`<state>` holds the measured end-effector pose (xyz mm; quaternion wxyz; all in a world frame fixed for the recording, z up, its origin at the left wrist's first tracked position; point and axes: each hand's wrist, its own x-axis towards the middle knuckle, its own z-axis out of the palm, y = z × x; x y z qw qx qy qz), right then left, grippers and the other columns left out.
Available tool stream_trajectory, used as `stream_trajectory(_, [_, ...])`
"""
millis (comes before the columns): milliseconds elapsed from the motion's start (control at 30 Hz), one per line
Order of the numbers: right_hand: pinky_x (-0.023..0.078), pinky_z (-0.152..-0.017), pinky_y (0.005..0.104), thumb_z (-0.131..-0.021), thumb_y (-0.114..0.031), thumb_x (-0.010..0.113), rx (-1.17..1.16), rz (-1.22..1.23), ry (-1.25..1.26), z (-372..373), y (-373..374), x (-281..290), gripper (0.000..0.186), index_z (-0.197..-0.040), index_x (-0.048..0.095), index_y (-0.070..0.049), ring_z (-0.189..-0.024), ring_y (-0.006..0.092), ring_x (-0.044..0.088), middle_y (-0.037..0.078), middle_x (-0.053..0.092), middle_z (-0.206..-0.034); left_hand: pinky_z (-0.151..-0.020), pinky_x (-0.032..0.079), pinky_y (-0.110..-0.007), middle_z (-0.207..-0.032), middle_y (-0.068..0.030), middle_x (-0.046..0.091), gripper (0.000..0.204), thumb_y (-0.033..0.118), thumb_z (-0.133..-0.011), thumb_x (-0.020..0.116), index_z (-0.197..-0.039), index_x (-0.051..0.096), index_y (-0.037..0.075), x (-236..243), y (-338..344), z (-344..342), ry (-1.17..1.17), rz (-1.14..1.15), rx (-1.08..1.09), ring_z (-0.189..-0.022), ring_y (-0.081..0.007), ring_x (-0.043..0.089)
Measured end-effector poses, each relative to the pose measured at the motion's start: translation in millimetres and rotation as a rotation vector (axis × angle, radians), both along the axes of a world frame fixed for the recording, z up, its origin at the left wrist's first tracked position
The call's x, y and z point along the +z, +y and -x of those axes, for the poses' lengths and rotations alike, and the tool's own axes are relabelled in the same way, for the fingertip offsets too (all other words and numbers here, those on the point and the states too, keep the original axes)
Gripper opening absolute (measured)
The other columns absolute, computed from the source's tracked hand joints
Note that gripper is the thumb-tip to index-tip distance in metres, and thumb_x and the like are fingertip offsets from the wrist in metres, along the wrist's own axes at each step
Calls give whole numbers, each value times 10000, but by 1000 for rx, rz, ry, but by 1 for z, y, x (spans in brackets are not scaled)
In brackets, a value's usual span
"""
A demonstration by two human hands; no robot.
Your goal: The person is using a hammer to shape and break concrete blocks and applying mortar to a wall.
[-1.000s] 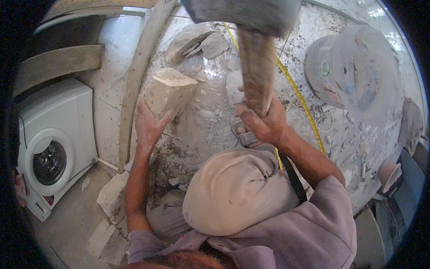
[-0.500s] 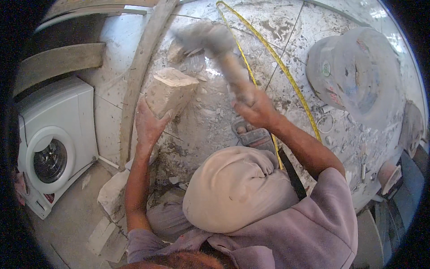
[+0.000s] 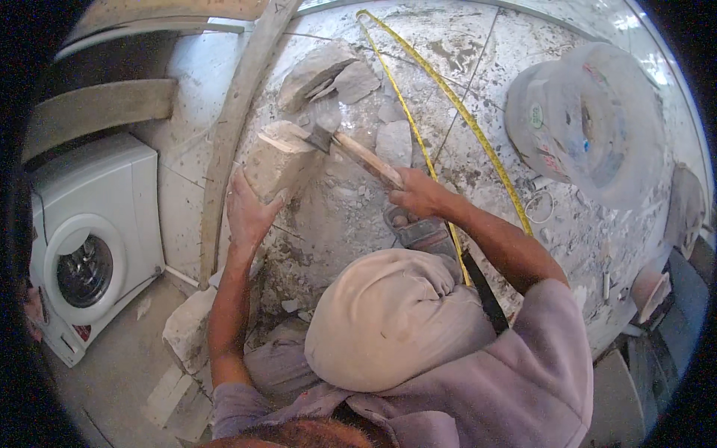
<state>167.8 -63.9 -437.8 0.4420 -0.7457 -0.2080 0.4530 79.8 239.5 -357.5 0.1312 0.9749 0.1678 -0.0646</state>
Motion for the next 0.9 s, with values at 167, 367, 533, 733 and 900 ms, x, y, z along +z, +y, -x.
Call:
stream_trajectory(167, [447,-737,430,-738,-162,596,-151,-149,-293,-1,10,63,395,-1086,501,-1,-843,401,576,236,588,-869,-912,353,-466,-1185,-243,432,869,357,-649,733,-1265,284,-60,7,2,2,57,-57,9,-1086,-393,436])
stream_trajectory(367, [450,-735,453,-732,-169,597,4,43,-149,9,8,-2,408,-1097,491,-20,-862,421,563,246,587,-894,-917,350,-468,-1183,-244,433,877,362,-642,740,-1264,286,-58,-3,0,-2,26,-60,3,-1080,-395,442])
stream_trajectory(533, [451,-759,418,-757,-132,582,-10,25,-205,33,4,29,377,-1109,502,-23,-861,368,572,227,581,-894,-904,357,-475,-1170,-242,440,882,357,-642,740,-1269,284,-64,8,0,14,90,-16,29,-1067,-390,451])
stream_trajectory(733, [445,-738,466,-751,-186,602,-34,0,-119,22,10,-3,438,-1133,474,-16,-825,418,571,251,585,-873,-891,364,-480,-1157,-241,448,880,355,-638,747,-1269,289,-54,-2,1,1,24,-45,4,-1051,-391,461])
stream_trajectory(900, [444,-751,467,-755,-190,588,-68,43,-197,44,11,31,443,-1140,464,-8,-846,422,566,259,583,-881,-891,364,-477,-1155,-234,451,879,345,-640,747,-1276,285,-49,0,6,9,-1,-42,6,-1049,-392,461])
